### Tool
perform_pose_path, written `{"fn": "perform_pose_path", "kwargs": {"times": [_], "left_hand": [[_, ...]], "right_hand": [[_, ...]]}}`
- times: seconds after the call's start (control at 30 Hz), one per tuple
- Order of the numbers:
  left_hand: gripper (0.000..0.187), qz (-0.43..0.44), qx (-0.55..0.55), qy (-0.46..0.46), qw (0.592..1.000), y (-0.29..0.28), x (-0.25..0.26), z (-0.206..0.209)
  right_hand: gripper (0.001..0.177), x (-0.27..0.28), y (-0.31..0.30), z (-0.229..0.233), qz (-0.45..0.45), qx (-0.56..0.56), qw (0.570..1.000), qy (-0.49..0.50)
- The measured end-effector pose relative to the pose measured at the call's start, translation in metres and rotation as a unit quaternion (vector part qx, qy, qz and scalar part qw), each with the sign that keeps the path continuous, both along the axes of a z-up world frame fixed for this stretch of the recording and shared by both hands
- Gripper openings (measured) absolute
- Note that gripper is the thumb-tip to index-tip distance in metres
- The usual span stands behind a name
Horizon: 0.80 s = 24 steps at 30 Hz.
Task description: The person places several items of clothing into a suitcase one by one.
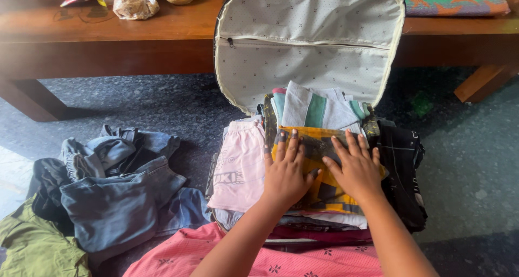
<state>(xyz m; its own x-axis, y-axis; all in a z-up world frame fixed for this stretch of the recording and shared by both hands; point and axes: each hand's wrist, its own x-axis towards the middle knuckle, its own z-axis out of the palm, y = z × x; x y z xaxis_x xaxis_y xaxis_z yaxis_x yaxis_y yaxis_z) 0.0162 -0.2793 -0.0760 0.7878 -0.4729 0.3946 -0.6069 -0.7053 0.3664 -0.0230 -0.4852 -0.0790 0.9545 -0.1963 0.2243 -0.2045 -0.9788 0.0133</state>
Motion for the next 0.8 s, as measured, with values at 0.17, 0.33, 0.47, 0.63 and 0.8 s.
{"fn": "perform_pose_path", "kwargs": {"times": [0.17, 0.33, 0.47, 0.63, 0.8], "left_hand": [[0.093, 0.001, 0.005, 0.015, 1.0, -0.001, 0.006, -0.018], [0.094, 0.002, 0.004, -0.034, 0.999, -0.001, 0.0, -0.03], [0.093, 0.008, 0.031, -0.036, 0.999, -0.001, 0.001, -0.03], [0.093, 0.01, 0.034, -0.022, 0.999, -0.003, 0.002, -0.027], [0.089, 0.012, 0.034, -0.032, 0.999, -0.004, 0.003, -0.027]], "right_hand": [[0.069, -0.003, 0.008, -0.005, 0.012, -0.014, 0.999, -0.049], [0.07, -0.018, 0.018, -0.004, 0.018, -0.028, 0.998, -0.057], [0.069, -0.016, 0.023, -0.002, 0.011, -0.049, 0.997, -0.059], [0.068, -0.013, 0.02, -0.003, 0.023, -0.037, 0.996, -0.082], [0.068, -0.014, 0.021, 0.001, 0.026, -0.026, 0.995, -0.088]]}}
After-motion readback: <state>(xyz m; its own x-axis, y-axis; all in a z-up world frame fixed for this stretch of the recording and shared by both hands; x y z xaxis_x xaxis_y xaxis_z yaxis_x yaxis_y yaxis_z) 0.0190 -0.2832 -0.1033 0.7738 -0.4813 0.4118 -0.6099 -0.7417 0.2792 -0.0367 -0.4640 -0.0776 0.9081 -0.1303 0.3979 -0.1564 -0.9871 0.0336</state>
